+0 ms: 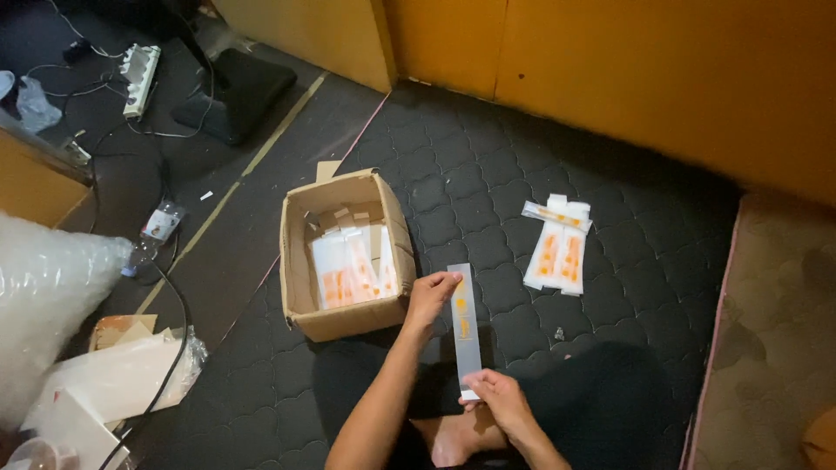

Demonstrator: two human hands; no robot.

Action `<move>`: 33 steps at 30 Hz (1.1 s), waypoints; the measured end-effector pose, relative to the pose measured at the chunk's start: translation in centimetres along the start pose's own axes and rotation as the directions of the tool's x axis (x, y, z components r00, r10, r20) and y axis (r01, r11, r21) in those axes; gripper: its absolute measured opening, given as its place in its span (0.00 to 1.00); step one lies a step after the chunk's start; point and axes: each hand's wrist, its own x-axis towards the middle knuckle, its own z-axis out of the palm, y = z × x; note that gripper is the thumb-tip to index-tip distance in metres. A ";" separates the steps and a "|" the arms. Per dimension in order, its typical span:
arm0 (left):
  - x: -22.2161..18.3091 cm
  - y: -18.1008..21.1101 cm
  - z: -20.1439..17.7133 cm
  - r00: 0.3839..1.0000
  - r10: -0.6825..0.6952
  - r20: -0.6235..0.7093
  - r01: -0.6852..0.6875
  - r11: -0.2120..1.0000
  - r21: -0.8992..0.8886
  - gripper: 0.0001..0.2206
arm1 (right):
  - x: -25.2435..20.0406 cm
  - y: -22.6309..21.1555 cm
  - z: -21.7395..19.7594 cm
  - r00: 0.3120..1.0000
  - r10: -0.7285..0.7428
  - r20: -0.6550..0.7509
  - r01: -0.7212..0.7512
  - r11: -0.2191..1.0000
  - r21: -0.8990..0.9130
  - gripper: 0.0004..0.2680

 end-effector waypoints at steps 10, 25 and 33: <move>-0.3 -0.2 -0.4 0.999 0.036 0.013 -0.036 0.999 0.026 0.12 | -0.4 0.5 -0.2 0.999 -0.046 0.009 0.046 0.998 -0.032 0.09; -3.2 -3.5 -9.3 0.956 0.274 0.101 -0.292 0.907 0.305 0.08 | 1.3 -5.2 -8.3 0.948 -0.182 -0.260 0.141 0.975 -0.171 0.09; -7.2 -10.8 -7.7 0.987 -0.058 -0.150 0.029 0.981 -0.191 0.08 | 3.2 -4.6 -4.9 0.970 -0.121 -0.213 0.147 0.983 0.110 0.11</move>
